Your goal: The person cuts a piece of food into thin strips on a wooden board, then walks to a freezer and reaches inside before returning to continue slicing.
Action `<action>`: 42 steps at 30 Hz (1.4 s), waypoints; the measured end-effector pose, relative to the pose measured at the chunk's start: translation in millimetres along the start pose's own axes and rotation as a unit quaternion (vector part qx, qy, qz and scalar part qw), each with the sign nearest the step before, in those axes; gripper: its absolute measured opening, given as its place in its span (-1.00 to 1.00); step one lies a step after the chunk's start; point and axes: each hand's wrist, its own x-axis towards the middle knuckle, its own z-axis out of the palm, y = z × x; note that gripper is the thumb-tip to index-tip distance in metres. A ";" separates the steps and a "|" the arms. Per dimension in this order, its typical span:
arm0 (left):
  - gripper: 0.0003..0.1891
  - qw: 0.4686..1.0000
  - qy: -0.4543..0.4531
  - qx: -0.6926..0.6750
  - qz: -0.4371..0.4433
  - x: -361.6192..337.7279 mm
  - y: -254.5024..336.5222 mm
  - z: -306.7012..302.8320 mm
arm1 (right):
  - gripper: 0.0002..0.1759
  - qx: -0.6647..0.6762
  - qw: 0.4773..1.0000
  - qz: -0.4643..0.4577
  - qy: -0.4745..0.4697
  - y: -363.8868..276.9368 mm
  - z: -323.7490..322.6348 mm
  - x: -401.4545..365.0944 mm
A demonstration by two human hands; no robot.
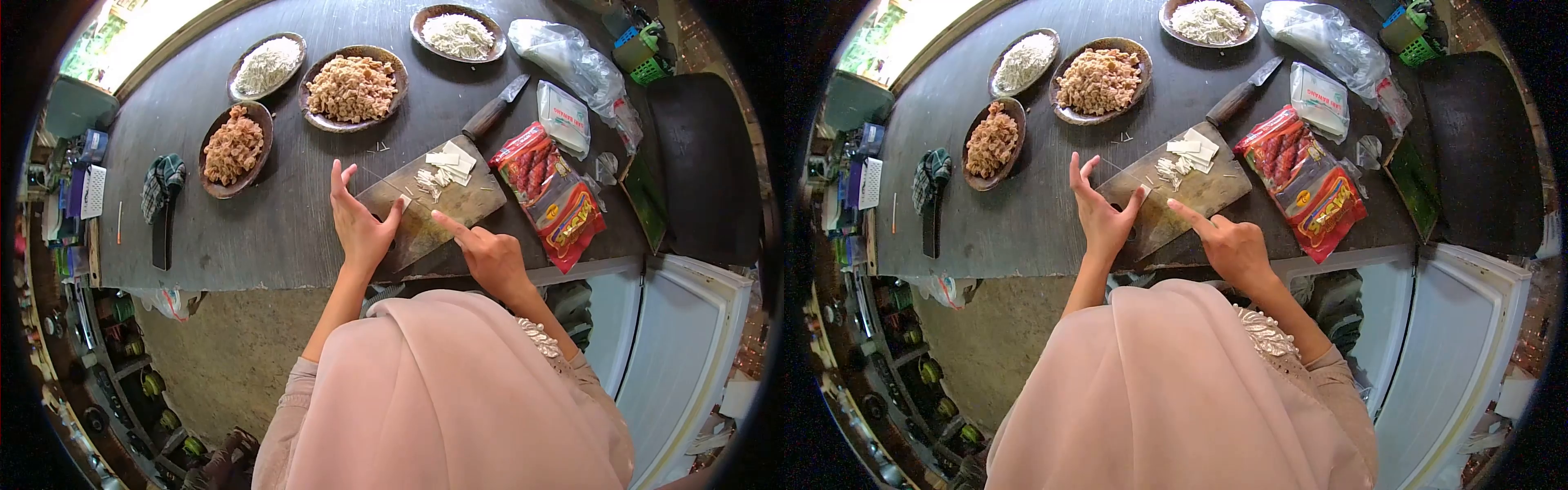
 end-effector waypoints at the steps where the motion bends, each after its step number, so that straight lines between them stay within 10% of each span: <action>1: 0.24 1.000 0.005 -0.008 0.004 0.4 0.3 0.9 | -0.24 -0.001 1.000 0.000 0.000 0.4 -0.1 0.1; 42: 0.22 0.999 0.020 -0.030 0.008 0.2 0.2 -0.2 | -0.29 -0.044 0.999 -0.010 0.007 -5.1 10.7 15.1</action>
